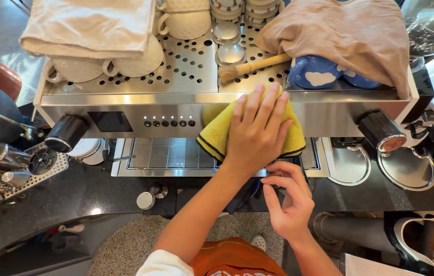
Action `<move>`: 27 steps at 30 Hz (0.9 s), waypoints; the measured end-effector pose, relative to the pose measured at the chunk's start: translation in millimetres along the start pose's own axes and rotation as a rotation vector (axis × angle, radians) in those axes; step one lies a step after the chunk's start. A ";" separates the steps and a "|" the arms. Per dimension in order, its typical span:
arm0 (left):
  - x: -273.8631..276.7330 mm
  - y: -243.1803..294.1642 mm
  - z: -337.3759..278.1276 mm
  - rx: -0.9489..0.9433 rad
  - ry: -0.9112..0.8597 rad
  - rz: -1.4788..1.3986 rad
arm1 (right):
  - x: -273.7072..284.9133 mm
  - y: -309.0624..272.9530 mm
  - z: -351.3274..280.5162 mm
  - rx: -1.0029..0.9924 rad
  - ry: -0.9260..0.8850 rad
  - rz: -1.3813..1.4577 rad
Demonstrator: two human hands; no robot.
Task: The person is cleaning the front panel and group heads of an espresso machine with a cloth and emptying coffee grounds.
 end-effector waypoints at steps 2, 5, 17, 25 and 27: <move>2.2 -4.4 -1.1 -0.010 0.002 -0.002 | 0.6 -1.0 -1.4 0.007 0.006 -0.007; 9.8 -17.7 -5.8 -0.027 0.013 0.005 | 1.7 -2.8 -3.1 0.015 0.018 -0.018; 77.5 -109.7 -20.5 0.079 0.102 0.187 | -15.1 -8.5 4.8 0.012 -0.002 -0.046; 123.2 -153.2 -31.7 0.192 0.156 0.298 | -38.4 -8.9 4.5 0.025 -0.071 -0.036; 124.9 -162.3 -34.1 0.230 0.172 0.258 | -45.6 -7.2 4.7 0.035 -0.086 -0.022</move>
Point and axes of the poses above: each hand's wrist, its own z-axis towards the middle knuckle, its own x-axis out of the back of the hand, y = z × x, the point moved 1 cm from there along z, towards the middle knuckle, and after that the axes turned 10 degrees about y, right-handed, at the moved point
